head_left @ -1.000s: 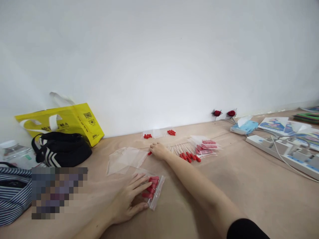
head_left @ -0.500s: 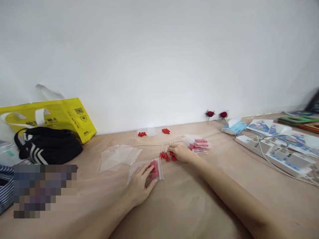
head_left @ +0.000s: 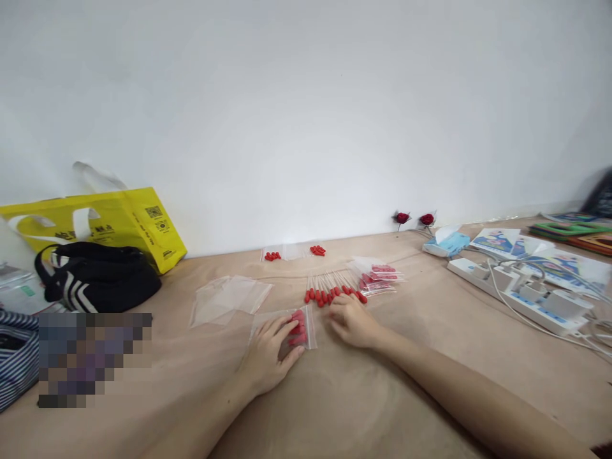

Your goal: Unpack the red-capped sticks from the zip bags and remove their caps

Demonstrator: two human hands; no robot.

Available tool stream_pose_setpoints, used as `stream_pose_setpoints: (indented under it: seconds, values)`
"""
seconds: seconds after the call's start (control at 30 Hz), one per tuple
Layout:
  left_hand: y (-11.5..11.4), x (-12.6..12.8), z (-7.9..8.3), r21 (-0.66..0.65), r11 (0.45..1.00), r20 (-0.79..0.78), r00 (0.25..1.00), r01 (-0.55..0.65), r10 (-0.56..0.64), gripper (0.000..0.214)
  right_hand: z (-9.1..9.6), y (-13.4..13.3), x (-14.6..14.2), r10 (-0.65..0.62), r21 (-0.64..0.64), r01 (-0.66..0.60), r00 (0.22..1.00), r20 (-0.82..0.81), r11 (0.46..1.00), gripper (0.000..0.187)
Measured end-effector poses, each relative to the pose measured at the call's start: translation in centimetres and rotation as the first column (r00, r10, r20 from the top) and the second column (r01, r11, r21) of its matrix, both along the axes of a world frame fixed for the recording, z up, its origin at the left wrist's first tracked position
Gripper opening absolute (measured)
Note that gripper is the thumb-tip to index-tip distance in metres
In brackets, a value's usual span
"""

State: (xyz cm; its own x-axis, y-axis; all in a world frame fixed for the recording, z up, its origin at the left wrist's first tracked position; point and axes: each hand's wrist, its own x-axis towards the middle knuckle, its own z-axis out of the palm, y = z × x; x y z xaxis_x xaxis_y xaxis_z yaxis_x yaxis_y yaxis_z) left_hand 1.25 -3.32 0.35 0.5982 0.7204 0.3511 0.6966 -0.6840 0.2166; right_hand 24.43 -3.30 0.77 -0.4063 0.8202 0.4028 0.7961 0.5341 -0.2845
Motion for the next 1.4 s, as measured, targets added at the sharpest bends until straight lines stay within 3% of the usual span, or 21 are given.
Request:
stream_pose_setpoints:
  seconds: [0.1,0.27,0.43,0.6,0.7,0.83,0.93,1.07,1.17,1.3,1.4]
  values:
    - [0.0,0.5,0.0,0.014,1.000,0.002,1.000,0.021,-0.021,0.036,-0.5,-1.7,-1.2,-0.095,-0.132,0.084,0.992,-0.080,0.988,0.016]
    - [-0.1,1.3,0.0,0.040,0.999,0.014,0.999,0.036,-0.036,0.034,-0.4,-2.0,-2.4,-0.211,-0.319,0.143,0.959,-0.189,0.937,0.030]
    - [-0.4,1.6,0.1,0.029,0.999,0.008,1.000,0.027,-0.027,0.037,-0.4,-2.1,-2.9,-0.242,-0.349,0.143,0.935,-0.259,0.926,0.018]
    - [0.7,1.9,0.5,0.012,0.999,0.013,0.999,0.029,-0.029,0.033,-0.8,-2.3,-3.0,-0.282,-0.280,0.191,0.898,-0.337,0.941,0.013]
    - [2.3,2.5,0.8,0.096,0.984,-0.002,0.989,0.148,-0.149,0.034,-1.1,-2.3,-3.0,-0.254,-0.231,0.180,0.903,-0.347,0.956,0.014]
    - [4.0,3.5,0.9,0.217,0.894,-0.108,0.920,0.392,-0.377,0.027,-1.4,-2.4,-3.1,-0.233,-0.200,0.169,0.903,-0.360,0.965,0.014]
    - [4.2,4.0,0.7,0.250,0.855,-0.114,0.891,0.453,-0.439,0.020,-1.6,-2.2,-2.9,-0.202,-0.177,0.145,0.907,-0.370,0.974,0.014]
    - [3.7,4.0,0.7,0.231,0.870,-0.065,0.899,0.436,-0.433,0.025,-1.7,-1.8,-1.8,-0.023,-0.071,0.004,0.963,-0.269,0.997,0.010]
    - [3.4,3.7,0.8,0.244,0.883,-0.026,0.913,0.402,-0.408,0.027,-1.8,-1.3,-0.9,0.131,0.100,-0.118,0.983,-0.132,0.988,0.025]
    - [3.5,3.5,0.7,0.271,0.887,-0.009,0.922,0.374,-0.387,0.024,-2.0,-0.5,-0.9,0.208,0.381,-0.197,0.978,0.013,0.903,0.010]
    - [3.7,3.4,0.5,0.296,0.870,-0.037,0.915,0.394,-0.401,0.025,-2.1,-0.1,-1.4,0.207,0.537,-0.228,0.973,0.099,0.812,0.017]
